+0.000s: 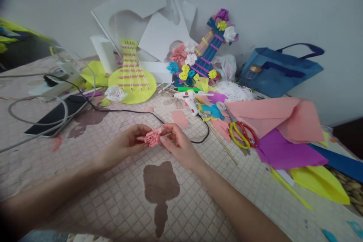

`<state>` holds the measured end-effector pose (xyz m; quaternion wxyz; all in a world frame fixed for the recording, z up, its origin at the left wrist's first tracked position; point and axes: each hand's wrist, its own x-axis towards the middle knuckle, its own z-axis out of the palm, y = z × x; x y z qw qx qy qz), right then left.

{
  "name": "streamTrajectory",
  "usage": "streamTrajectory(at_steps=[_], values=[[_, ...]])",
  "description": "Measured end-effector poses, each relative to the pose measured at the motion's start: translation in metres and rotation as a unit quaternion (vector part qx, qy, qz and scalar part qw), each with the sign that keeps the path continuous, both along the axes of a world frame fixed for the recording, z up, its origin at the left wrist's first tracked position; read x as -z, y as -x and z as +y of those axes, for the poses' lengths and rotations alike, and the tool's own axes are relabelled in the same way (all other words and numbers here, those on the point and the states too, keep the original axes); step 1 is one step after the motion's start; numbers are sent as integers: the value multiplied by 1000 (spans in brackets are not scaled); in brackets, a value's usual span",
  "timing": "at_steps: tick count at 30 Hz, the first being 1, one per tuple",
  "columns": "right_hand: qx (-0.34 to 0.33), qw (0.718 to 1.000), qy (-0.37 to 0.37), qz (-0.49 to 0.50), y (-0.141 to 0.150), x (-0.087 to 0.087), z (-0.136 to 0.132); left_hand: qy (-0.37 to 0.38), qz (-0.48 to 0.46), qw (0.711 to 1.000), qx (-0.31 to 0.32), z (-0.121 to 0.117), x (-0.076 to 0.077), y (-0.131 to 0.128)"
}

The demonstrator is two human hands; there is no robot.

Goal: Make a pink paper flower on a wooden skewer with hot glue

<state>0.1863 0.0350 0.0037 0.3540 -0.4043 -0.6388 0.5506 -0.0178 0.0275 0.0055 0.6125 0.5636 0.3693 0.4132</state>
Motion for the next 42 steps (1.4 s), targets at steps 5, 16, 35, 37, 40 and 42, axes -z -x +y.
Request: streamTrajectory(at_steps=[5,16,35,37,40,42], values=[[26,1000,3,4,2,-1,0,-4,5,1000,-6,1,1,0],[41,999,4,26,2,0,1,-15,4,1000,-7,0,4,0],[47,998,2,31,3,-1,-1,-23,13,1000,-5,2,3,1],[42,999,3,32,4,-2,-2,-24,10,1000,-3,2,3,1],[43,998,12,35,5,-2,-4,-21,7,1000,3,2,3,1],[47,998,18,36,5,-2,-4,-22,9,1000,3,1,3,2]])
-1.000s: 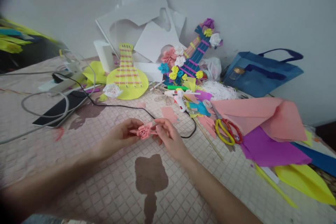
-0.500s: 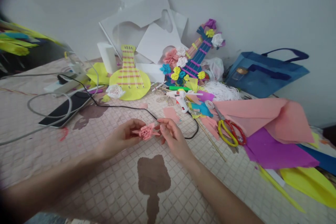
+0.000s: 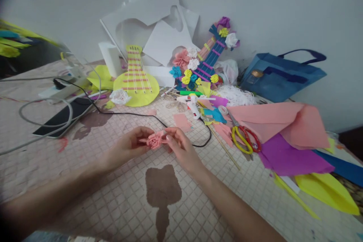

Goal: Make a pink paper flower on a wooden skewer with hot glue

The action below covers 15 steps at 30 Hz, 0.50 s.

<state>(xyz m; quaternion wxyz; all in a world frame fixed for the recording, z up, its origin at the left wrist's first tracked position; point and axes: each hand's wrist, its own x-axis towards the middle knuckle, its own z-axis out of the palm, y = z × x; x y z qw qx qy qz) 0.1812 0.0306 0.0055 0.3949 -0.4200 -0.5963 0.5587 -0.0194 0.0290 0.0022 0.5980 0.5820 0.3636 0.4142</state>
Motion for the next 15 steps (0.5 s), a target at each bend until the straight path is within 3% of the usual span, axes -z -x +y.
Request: streamTrajectory(at_steps=[15], values=[[-30,997,42,50,6,0,-5,-3,-2,1000,6,-2,-1,0]])
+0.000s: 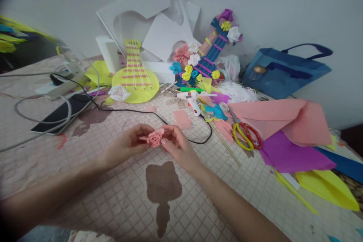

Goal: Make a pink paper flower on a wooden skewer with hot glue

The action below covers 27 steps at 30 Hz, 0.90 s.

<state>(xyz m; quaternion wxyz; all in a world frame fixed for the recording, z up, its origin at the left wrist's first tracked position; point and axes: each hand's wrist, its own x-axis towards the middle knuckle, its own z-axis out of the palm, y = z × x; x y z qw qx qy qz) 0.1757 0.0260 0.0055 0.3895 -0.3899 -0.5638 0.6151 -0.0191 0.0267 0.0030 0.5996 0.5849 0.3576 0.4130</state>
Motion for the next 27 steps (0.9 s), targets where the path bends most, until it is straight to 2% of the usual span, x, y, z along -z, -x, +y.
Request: streamTrajectory(at_steps=[27], values=[[-3,998,47,28,4,1,-1,-1,18,1000,6,-2,-2,-3]])
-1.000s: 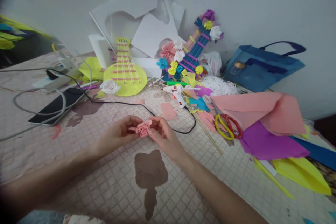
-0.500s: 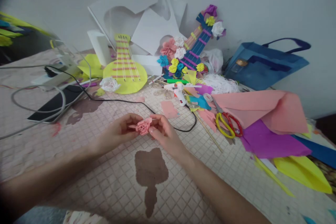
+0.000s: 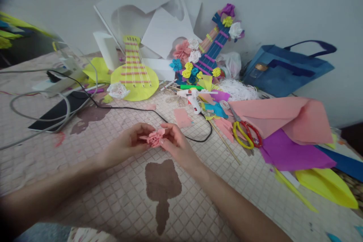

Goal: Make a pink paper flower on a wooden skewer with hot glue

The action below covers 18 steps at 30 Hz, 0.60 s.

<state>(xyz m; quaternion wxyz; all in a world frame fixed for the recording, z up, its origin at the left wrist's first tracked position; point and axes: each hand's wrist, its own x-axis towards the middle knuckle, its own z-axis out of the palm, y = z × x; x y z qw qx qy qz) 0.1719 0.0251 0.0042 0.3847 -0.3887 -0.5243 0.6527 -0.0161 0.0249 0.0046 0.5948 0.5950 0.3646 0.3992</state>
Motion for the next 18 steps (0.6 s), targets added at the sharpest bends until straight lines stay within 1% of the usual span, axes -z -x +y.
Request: streamTrajectory(at_steps=[7,13,18], values=[[9,1000,-2,7,2,0,-1,-9,14,1000,5,-1,2,0],[9,1000,-1,26,2,0,-1,-9,22,1000,2,0,1,0],[18,1000,-7,18,2,1,0,-7,24,1000,2,-1,1,0]])
